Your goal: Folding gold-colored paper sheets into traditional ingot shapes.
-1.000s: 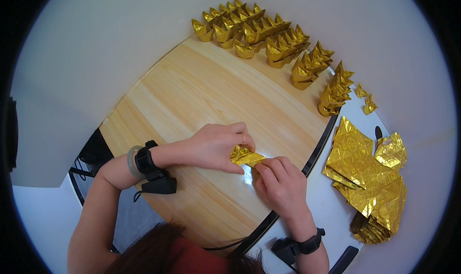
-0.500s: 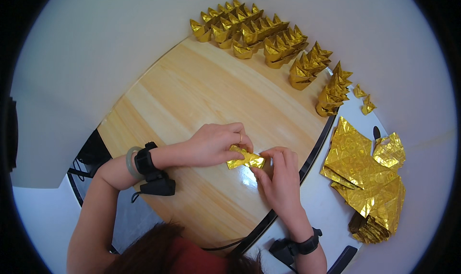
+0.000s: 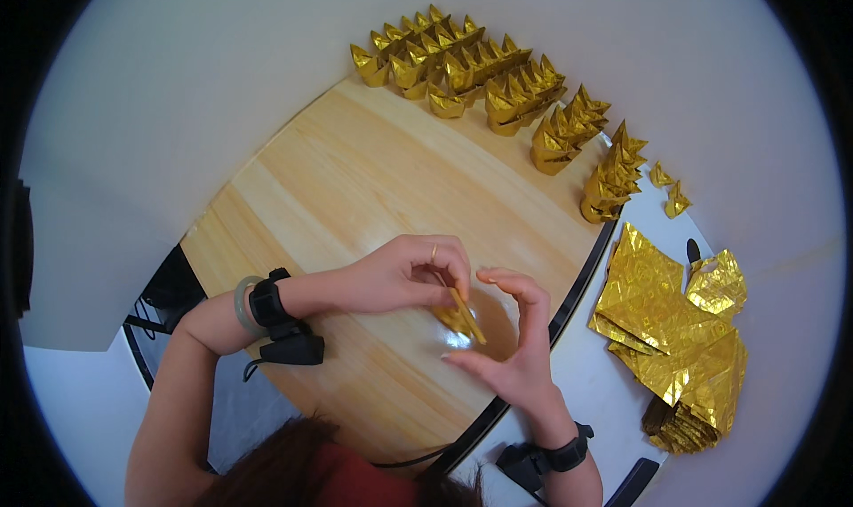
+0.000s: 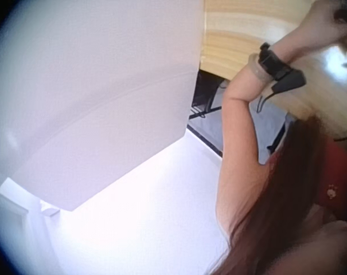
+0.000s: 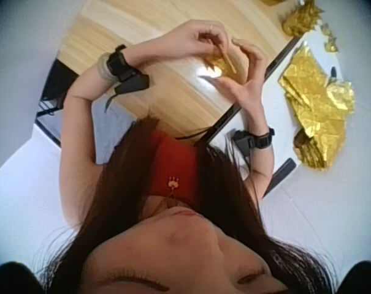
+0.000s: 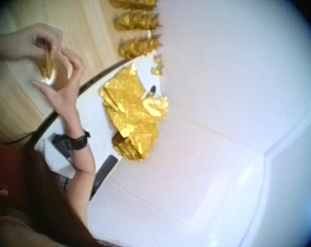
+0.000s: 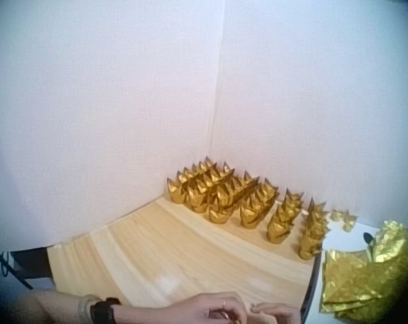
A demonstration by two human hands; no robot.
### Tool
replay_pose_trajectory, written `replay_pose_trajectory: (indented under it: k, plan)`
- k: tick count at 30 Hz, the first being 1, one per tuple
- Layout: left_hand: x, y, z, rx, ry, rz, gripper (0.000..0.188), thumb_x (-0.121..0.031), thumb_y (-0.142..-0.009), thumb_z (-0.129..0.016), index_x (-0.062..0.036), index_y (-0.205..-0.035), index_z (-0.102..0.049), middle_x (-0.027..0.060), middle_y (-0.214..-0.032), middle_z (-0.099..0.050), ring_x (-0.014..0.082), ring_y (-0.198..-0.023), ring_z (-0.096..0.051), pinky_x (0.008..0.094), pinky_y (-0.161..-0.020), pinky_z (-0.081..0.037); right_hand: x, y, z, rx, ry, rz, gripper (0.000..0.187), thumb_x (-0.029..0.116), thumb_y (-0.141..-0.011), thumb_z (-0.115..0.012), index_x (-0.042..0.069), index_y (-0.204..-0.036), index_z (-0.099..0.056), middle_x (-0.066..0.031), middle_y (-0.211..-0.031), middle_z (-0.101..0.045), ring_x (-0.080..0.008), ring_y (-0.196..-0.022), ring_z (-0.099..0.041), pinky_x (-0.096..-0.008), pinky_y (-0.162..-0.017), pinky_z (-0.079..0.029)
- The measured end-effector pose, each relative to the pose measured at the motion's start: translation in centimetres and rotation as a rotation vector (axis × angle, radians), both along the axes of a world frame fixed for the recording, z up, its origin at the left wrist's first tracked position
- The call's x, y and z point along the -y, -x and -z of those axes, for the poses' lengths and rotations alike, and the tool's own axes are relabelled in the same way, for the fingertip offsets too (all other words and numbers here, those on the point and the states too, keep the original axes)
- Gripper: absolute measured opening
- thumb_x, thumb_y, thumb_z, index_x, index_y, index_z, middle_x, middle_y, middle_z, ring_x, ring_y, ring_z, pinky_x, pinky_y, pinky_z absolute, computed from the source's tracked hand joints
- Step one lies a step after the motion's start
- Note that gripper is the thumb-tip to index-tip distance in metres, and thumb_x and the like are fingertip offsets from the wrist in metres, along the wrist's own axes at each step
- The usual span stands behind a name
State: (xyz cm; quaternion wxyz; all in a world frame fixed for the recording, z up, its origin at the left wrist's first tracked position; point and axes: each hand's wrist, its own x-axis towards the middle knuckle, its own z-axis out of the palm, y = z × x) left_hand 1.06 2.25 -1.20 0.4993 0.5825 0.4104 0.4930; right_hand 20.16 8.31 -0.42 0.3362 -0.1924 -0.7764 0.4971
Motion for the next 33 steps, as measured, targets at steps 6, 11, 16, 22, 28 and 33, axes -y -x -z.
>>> replay_pose_trajectory:
  k: [6, 11, 16, 22, 28, 33]
  plan:
    - [-0.3, 0.8, -0.1, 0.177, -0.021, 0.132, 0.015, 0.005, -0.077, -0.061, -0.0066, -0.086, -0.063, 0.0028, -0.096, -0.051, 0.0146, -0.098, -0.052, 0.028, -0.085, -0.043, -1.4, -0.7, 0.0, 0.024, -0.602, -0.048, 0.03, -0.005, -0.065, -0.069, 0.006, -0.092, -0.061, -0.0112, -0.099, -0.066, -0.0268, -0.078, -0.066, -0.0276, -0.064, -0.054]
    - [-1.0, 2.6, 1.1, -0.454, -0.336, -0.063, 0.013, 0.0, -0.075, -0.063, -0.009, -0.083, -0.068, 0.0025, -0.093, -0.054, 0.02, -0.097, -0.051, 0.0303, -0.083, -0.043, -1.8, -0.9, 0.1, 0.186, -0.719, -0.062, 0.032, -0.007, -0.065, -0.066, 0.008, -0.093, -0.065, -0.009, -0.1, -0.064, -0.0255, -0.083, -0.064, -0.0305, -0.069, -0.053]
    - [-0.6, 2.9, 0.8, -0.762, -0.428, 0.008, 0.012, -0.009, -0.075, -0.067, -0.0127, -0.084, -0.072, 0.0019, -0.093, -0.058, 0.0238, -0.098, -0.05, 0.0332, -0.082, -0.043, -2.7, -1.0, 0.9, 0.31, -0.561, -0.135, 0.035, -0.008, -0.065, -0.063, 0.01, -0.095, -0.067, -0.0067, -0.1, -0.063, -0.0251, -0.09, -0.061, -0.0326, -0.075, -0.051]
    - [-0.8, 3.1, 0.5, -0.789, -0.452, 0.08, 0.015, -0.019, -0.071, -0.072, -0.0109, -0.084, -0.073, 0.0025, -0.093, -0.056, 0.0235, -0.097, -0.049, 0.0331, -0.082, -0.043, -5.1, -3.9, 0.1, 0.419, -0.402, -0.187, 0.028, -0.011, -0.067, -0.059, 0.008, -0.085, -0.069, -0.0053, -0.093, -0.063, -0.0229, -0.085, -0.059, -0.0291, -0.07, -0.048]
    - [-0.8, 3.3, 0.8, -0.788, -0.43, 0.071, 0.019, -0.019, -0.074, -0.07, -0.0105, -0.092, -0.069, 0.0031, -0.091, -0.054, 0.024, -0.096, -0.048, 0.035, -0.084, -0.041, -4.7, -3.6, -1.4, 0.61, 0.068, -0.143, 0.031, -0.002, -0.071, -0.061, 0.005, -0.102, -0.062, -0.0048, -0.09, -0.061, -0.0142, -0.08, -0.058, -0.0251, -0.068, -0.047]
    - [-0.9, 3.3, 1.5, -0.753, -0.449, 0.068, 0.018, -0.018, -0.078, -0.066, -0.0106, -0.094, -0.067, 0.0037, -0.091, -0.053, 0.0241, -0.095, -0.048, 0.0353, -0.085, -0.04, -3.1, -2.8, -1.5, 0.445, 0.037, -0.064, 0.045, 0.003, -0.071, -0.067, 0.005, -0.114, -0.053, -0.0052, -0.09, -0.059, -0.0128, -0.078, -0.058, -0.0255, -0.067, -0.047]
